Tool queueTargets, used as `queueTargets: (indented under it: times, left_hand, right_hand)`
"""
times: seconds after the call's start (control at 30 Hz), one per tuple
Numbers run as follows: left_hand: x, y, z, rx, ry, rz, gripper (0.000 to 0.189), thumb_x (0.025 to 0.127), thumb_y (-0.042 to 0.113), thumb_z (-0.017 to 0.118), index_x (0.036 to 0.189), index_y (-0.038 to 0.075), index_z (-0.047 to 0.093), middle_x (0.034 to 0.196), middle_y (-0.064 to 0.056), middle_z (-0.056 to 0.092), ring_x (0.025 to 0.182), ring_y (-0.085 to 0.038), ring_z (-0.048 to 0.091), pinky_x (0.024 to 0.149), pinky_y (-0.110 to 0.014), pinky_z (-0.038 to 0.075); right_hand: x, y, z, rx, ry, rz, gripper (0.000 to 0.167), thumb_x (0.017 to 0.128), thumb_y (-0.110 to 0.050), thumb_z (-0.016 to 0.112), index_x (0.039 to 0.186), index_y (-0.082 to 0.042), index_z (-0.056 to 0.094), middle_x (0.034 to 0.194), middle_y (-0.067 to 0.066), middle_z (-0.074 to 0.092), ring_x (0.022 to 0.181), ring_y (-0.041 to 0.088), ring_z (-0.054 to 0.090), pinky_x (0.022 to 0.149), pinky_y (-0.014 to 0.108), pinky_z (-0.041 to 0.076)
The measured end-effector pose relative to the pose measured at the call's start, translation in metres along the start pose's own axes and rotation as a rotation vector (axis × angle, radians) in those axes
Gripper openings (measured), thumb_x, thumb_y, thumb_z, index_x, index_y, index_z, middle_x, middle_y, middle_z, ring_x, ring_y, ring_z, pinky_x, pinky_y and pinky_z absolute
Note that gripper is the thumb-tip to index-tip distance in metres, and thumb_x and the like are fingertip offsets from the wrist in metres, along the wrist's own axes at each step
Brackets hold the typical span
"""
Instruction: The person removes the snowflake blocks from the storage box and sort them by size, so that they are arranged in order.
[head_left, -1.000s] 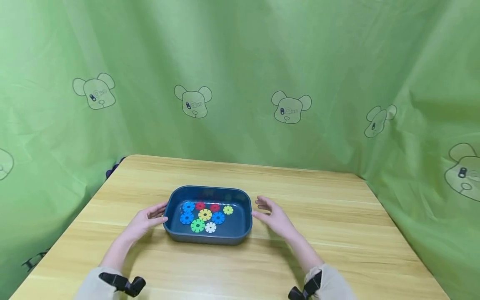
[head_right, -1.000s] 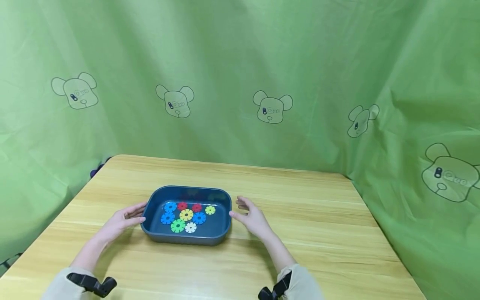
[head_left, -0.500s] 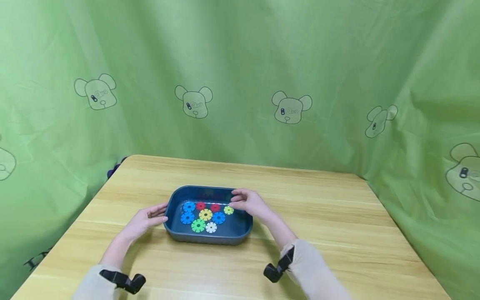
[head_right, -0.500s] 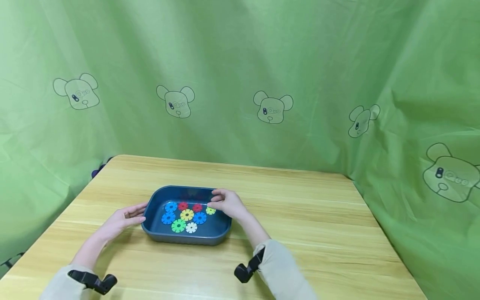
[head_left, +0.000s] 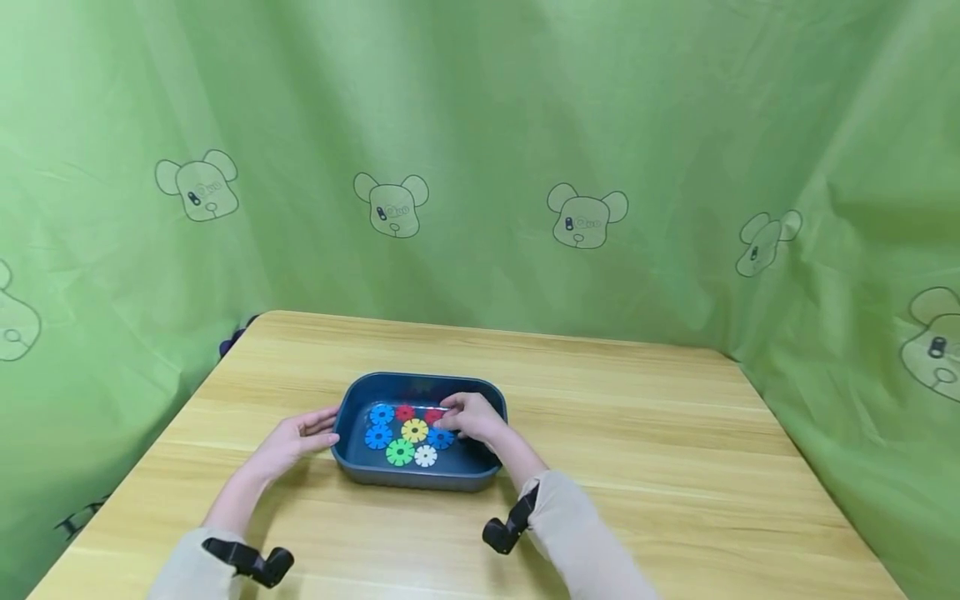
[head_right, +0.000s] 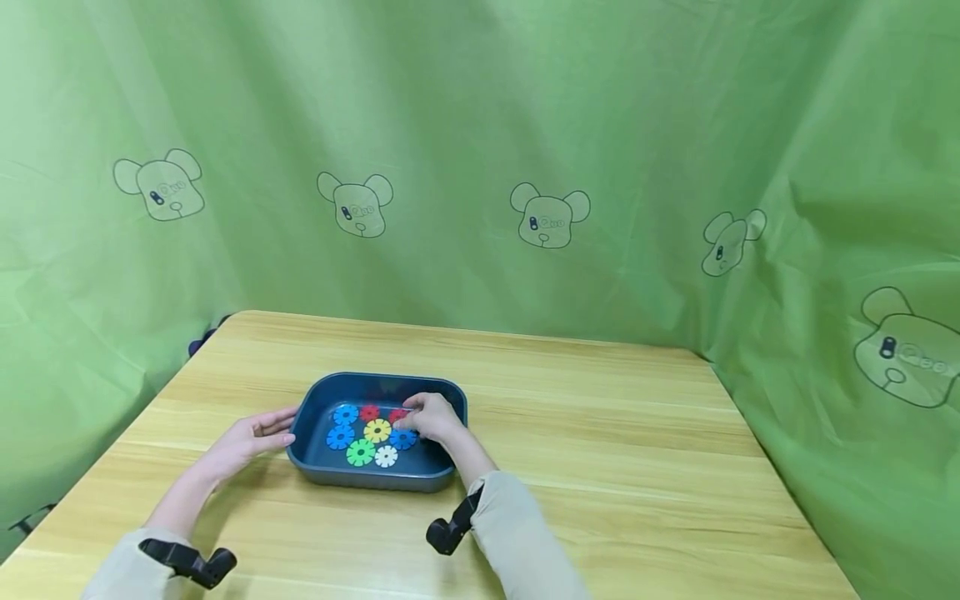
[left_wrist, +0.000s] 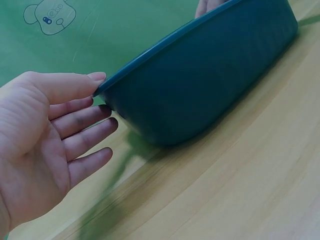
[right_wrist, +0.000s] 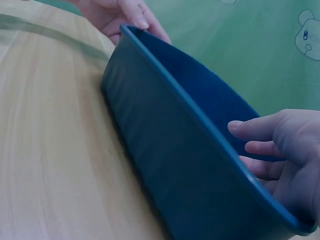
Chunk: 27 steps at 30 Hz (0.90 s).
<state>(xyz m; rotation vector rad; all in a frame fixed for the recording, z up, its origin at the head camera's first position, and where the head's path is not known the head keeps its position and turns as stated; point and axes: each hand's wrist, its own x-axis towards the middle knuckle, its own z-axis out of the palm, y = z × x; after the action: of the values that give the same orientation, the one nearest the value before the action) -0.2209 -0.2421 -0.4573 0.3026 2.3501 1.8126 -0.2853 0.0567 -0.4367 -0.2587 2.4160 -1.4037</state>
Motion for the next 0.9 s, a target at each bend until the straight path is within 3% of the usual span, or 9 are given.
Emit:
queueTargets:
  times: [0.3,0.43,0.67,0.9]
  left_hand:
    - [0.003,-0.003,-0.003,0.014,-0.012,0.007,0.059,0.088,0.011,0.062,0.135,-0.013,0.035,0.138,-0.028,0.037,0.126,-0.04,0.037,0.098,-0.031,0.04]
    - [0.004,-0.004,-0.004,0.013,-0.013,0.009,0.058,0.088,0.011,0.062,0.134,-0.014,0.036,0.137,-0.029,0.038,0.126,-0.041,0.038,0.097,-0.028,0.041]
    - [0.004,-0.003,-0.003,0.021,-0.018,0.007,0.057,0.089,0.011,0.061,0.134,-0.014,0.036,0.137,-0.029,0.038,0.125,-0.041,0.038,0.095,-0.025,0.042]
    - [0.004,-0.003,-0.002,0.021,-0.015,0.001,0.057,0.089,0.01,0.061,0.134,-0.014,0.036,0.137,-0.029,0.038,0.125,-0.041,0.038,0.095,-0.025,0.042]
  right_hand:
    - [0.005,0.007,0.007,-0.159,0.037,-0.005,0.037,0.074,-0.007,0.077,0.107,0.003,0.063,0.077,0.004,0.055,0.062,0.014,0.051,0.054,0.022,0.045]
    - [0.007,0.007,0.009,-0.238,0.043,-0.009,0.036,0.074,-0.008,0.078,0.105,0.003,0.064,0.078,0.006,0.054,0.066,0.017,0.05,0.057,0.024,0.042]
    - [0.007,0.006,0.012,-0.38,0.043,-0.046,0.03,0.07,-0.01,0.081,0.093,0.0,0.064,0.089,0.007,0.06,0.081,0.021,0.052,0.073,0.032,0.047]
    - [0.008,0.006,0.015,-0.428,0.04,-0.06,0.031,0.068,-0.009,0.082,0.086,-0.002,0.057,0.08,0.005,0.053,0.076,0.02,0.049,0.068,0.029,0.043]
